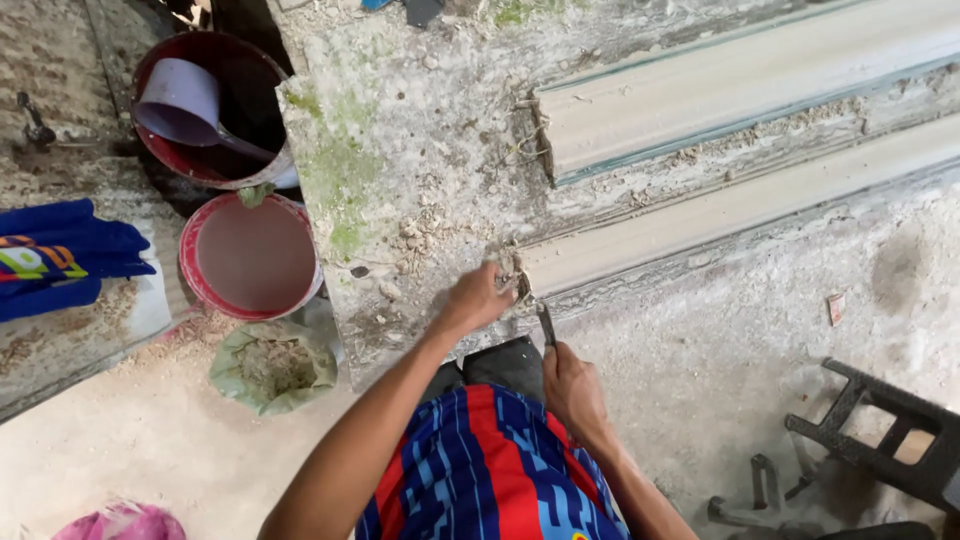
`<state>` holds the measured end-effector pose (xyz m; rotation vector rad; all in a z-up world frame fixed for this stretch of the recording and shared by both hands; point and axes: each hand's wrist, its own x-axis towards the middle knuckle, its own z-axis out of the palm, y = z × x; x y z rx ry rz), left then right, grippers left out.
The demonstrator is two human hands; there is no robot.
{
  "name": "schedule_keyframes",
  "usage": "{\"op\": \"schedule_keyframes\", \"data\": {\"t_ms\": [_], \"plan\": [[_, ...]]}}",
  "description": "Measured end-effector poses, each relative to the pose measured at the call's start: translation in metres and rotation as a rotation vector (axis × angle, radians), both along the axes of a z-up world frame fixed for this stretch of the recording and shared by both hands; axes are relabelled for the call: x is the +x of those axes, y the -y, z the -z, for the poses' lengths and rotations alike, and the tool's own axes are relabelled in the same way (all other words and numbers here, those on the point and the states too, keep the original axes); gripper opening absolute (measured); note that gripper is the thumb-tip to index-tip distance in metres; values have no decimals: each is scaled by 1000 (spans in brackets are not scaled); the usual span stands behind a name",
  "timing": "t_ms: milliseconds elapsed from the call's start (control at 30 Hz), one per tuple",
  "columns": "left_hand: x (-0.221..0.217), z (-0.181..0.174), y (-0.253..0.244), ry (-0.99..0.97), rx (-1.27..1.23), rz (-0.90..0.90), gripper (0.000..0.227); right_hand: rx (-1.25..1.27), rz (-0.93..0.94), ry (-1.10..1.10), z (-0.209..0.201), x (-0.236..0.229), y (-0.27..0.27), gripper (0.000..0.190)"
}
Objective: Scraping and cleaning the edges of architectural plaster profiles using a putty knife and brush on a workbench.
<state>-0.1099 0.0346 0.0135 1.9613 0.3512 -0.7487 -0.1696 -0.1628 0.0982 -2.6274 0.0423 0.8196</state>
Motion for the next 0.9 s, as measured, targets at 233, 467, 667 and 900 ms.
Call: {"op": "schedule_keyframes", "data": {"t_ms": [233, 467, 667, 900], "plan": [[-44, 35, 25, 431, 81, -319, 16, 96, 183, -113, 13, 32, -35, 43], [-47, 23, 21, 488, 74, -360, 18, 125, 175, -87, 40, 28, -39, 43], [-51, 23, 23, 472, 56, -348, 23, 114, 204, -174, 1, 45, -54, 42], [-63, 9, 44, 423, -58, -311, 20, 32, 301, -318, -57, 60, -36, 42]]}}
